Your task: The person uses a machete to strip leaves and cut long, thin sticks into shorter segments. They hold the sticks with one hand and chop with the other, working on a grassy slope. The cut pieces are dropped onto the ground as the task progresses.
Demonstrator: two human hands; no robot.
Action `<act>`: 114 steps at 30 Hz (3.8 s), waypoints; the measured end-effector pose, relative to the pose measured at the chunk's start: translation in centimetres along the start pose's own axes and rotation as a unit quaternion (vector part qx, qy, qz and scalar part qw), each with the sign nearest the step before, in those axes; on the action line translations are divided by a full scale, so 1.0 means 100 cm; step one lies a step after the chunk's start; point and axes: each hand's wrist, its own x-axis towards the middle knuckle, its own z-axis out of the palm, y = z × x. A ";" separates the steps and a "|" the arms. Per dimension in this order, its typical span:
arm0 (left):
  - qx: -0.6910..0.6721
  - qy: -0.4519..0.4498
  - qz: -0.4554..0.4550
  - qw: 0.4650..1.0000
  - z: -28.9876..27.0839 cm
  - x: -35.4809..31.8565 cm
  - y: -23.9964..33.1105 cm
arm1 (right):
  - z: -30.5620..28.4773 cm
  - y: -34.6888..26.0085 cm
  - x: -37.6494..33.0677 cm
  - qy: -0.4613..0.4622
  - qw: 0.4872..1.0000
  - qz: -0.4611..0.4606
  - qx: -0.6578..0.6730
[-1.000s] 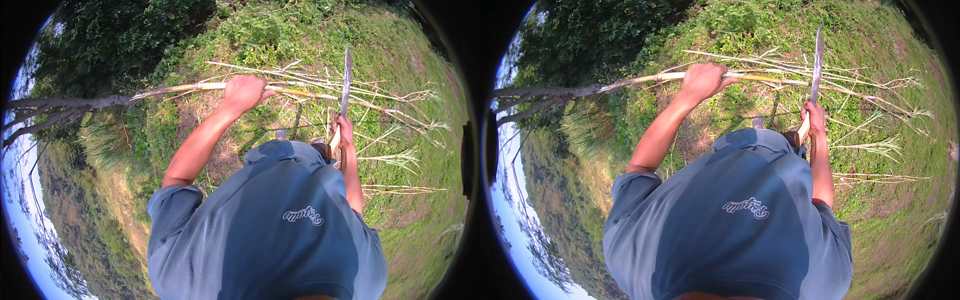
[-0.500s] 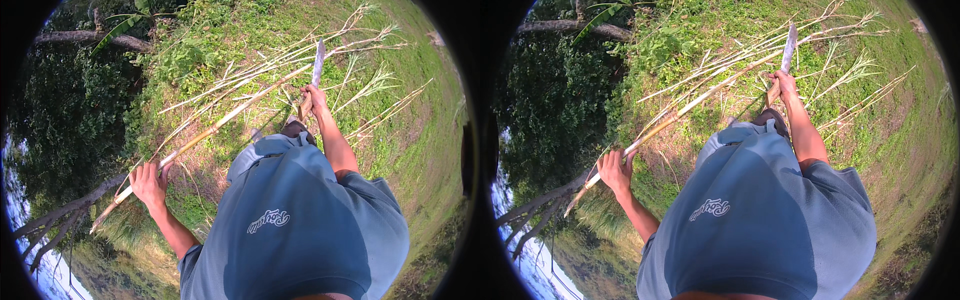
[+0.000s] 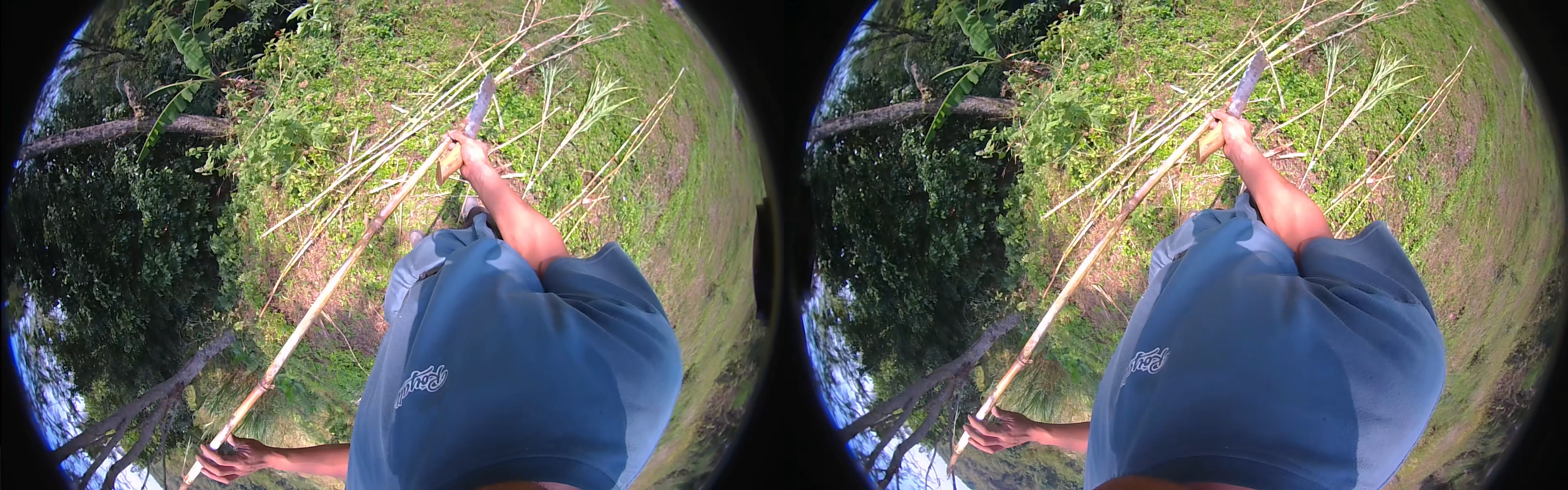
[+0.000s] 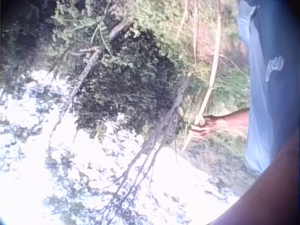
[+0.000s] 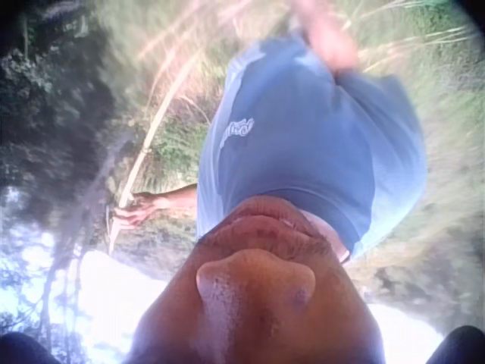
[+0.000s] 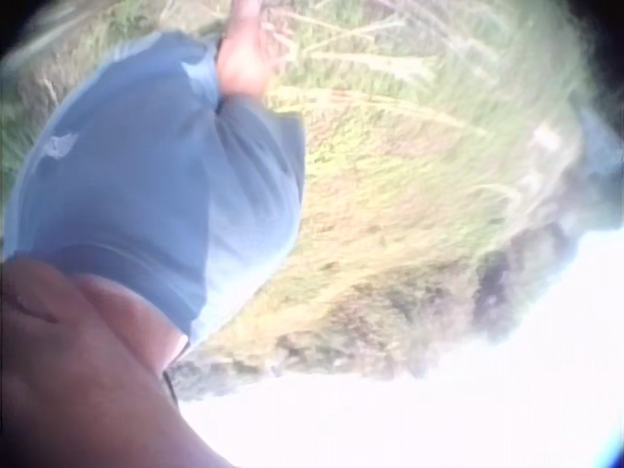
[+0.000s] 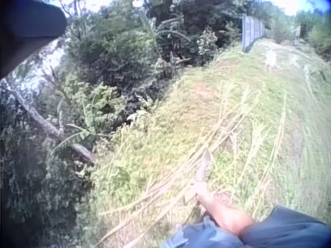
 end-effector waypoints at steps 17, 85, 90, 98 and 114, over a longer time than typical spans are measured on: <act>-0.897 -0.189 -0.398 0.043 0.045 0.057 0.398 | 0.137 -0.037 -0.143 -0.252 0.952 -0.080 -0.154; -0.791 0.044 -0.575 0.206 -0.062 0.090 0.137 | -0.063 -0.110 0.059 -0.125 0.770 -0.016 -0.626; -0.779 0.028 -0.585 0.225 -0.063 0.082 0.138 | -0.010 -0.111 -0.041 -0.252 0.679 -0.064 -0.687; -0.865 0.028 -0.457 0.205 -0.066 0.100 0.154 | -0.026 -0.108 0.028 -0.159 0.797 -0.020 -0.583; -0.955 0.127 -0.268 0.031 -0.044 0.060 0.142 | -0.032 -0.199 0.030 -0.108 0.704 -0.102 -0.694</act>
